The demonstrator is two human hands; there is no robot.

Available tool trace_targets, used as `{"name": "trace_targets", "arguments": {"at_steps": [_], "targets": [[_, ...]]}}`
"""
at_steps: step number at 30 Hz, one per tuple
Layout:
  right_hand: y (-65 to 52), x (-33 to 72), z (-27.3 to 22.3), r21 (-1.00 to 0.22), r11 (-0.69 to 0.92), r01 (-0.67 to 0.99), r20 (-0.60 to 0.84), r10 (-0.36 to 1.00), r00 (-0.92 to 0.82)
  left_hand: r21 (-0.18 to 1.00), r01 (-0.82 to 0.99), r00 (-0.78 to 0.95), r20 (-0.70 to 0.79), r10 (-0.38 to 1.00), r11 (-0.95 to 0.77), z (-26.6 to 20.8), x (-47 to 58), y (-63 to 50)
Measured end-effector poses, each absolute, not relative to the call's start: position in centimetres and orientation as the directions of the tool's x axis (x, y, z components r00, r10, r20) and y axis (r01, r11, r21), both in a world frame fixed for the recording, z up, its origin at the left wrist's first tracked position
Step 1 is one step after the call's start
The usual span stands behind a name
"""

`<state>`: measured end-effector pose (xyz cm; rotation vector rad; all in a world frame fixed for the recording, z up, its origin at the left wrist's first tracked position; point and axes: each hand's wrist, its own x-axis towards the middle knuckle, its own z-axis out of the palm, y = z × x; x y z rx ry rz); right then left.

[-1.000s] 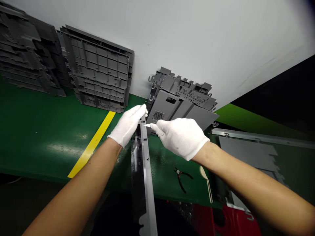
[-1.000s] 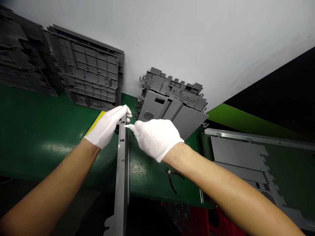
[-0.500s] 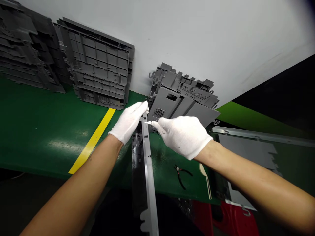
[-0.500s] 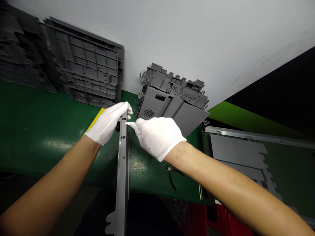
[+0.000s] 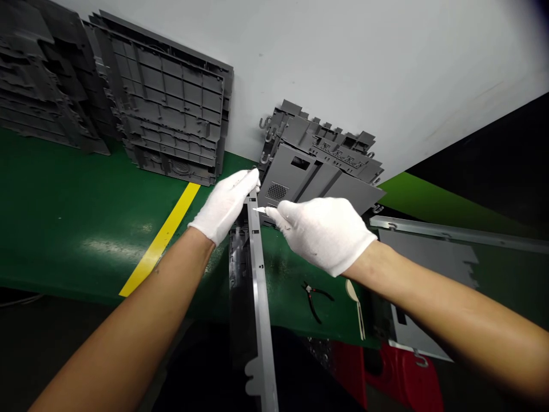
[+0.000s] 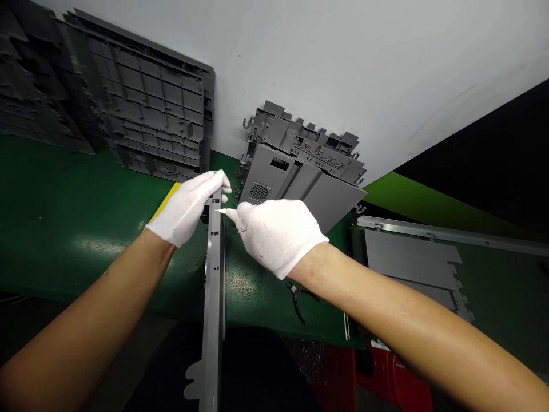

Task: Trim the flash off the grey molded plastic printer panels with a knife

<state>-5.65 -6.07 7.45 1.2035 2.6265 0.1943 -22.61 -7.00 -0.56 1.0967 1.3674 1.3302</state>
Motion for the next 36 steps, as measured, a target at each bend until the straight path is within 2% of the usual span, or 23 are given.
{"name": "trace_targets", "arguments": {"at_steps": [10, 32, 34, 36], "targets": [[-6.3, -5.5, 7.4, 0.237, 0.652, 0.720, -0.156, 0.757, -0.634, 0.999, 0.023, -0.190, -0.022, 0.981, 0.027, -0.6, -22.7, -7.0], [-6.2, -4.9, 7.0, 0.181, 0.660, 0.729, -0.130, 0.751, -0.647, 1.000, 0.024, -0.166, -0.013, 0.986, 0.017, -0.4, -22.6, -7.1], [-6.5, -4.8, 7.2, 0.144, 0.672, 0.727, -0.155, 0.741, -0.654, 1.000, 0.021, -0.170, -0.012, 0.985, 0.015, -0.4, -22.6, -7.1], [-6.9, -4.5, 7.8, 0.042, 0.708, 0.705, -0.217, 0.695, -0.685, 1.000, 0.009, -0.175, -0.007, 0.985, 0.008, -0.4, -22.8, -7.1]]}}
